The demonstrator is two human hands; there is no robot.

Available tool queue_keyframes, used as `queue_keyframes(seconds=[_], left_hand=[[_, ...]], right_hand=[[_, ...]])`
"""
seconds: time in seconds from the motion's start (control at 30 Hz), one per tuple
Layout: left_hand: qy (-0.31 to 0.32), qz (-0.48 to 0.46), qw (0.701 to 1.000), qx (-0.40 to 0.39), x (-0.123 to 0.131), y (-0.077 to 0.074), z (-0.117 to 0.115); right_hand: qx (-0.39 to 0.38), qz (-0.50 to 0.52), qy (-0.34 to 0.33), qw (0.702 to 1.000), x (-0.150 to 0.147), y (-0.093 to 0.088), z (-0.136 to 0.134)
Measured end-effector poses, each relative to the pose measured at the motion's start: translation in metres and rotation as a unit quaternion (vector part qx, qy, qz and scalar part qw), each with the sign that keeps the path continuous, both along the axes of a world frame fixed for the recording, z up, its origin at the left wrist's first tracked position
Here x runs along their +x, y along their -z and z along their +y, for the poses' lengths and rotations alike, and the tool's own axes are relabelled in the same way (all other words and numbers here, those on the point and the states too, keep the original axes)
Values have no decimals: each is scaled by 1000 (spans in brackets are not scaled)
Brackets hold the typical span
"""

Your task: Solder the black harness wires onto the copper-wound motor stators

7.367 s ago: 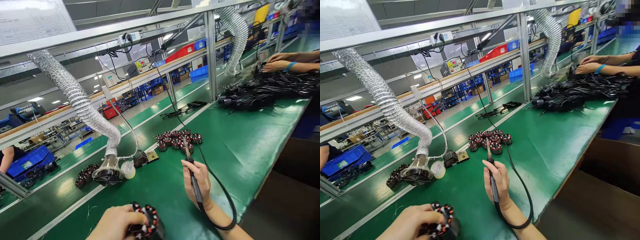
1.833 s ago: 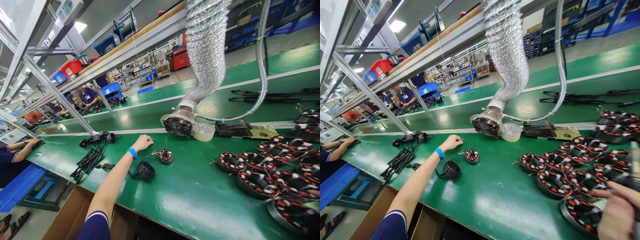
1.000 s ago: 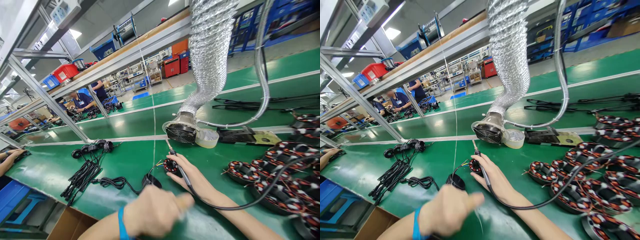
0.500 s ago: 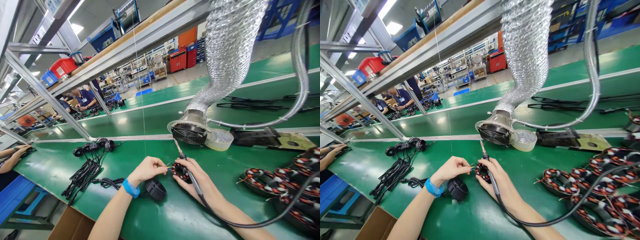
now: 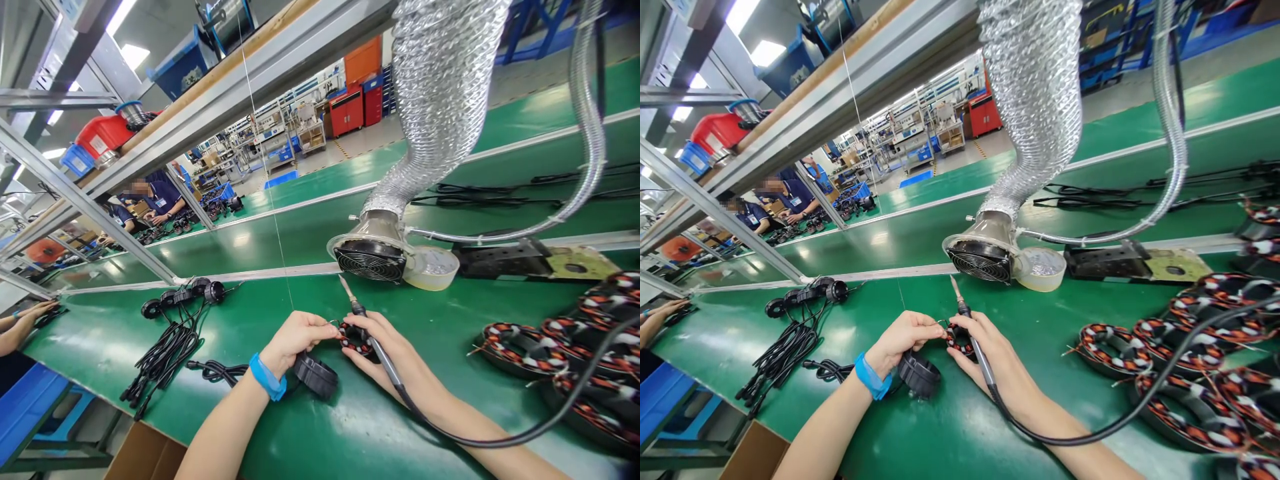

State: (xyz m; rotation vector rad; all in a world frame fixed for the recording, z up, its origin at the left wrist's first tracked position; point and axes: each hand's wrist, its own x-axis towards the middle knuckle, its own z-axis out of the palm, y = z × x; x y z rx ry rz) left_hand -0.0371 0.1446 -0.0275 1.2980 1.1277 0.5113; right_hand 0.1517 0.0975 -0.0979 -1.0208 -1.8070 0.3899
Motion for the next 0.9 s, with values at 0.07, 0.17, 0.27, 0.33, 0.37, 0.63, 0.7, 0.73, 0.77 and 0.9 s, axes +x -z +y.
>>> queue_keyframes(seconds=[0.07, 0.17, 0.27, 0.33, 0.37, 0.63, 0.7, 0.73, 0.77, 0.9], left_hand=[[1, -4, 1000, 1, -3, -1, -1], [-3, -25, 999, -26, -6, -4, -3], [-26, -36, 998, -38, -5, -3, -4], [-33, -38, 998, -42, -3, -1, -4], [-32, -37, 998, -44, -3, 0, -4], [20, -15, 998, -63, -20, -3, 3], [34, -21, 997, -67, -27, -5, 4], [39, -23, 997, -66, -29, -5, 4], [39, -22, 997, -62, -30, -5, 4], [1, -3, 1000, -4, -24, -4, 3]], right_hand=[[1, 3, 2, 1000, -1, 1, 0], [-2, 1, 2, 1000, -1, 2, -1], [-6, -3, 0, 1000, 0, 2, -1], [-8, -3, -1, 1000, 0, 2, -1], [-9, -3, -2, 1000, 0, 2, -1], [-2, 5, -6, 1000, 0, 1, 0], [-2, 2, -3, 1000, 0, 2, 0], [-2, 1, -3, 1000, 0, 2, 0], [-2, 1, -2, 1000, 1, 3, 0], [-4, 3, -1, 1000, 2, 4, -2]])
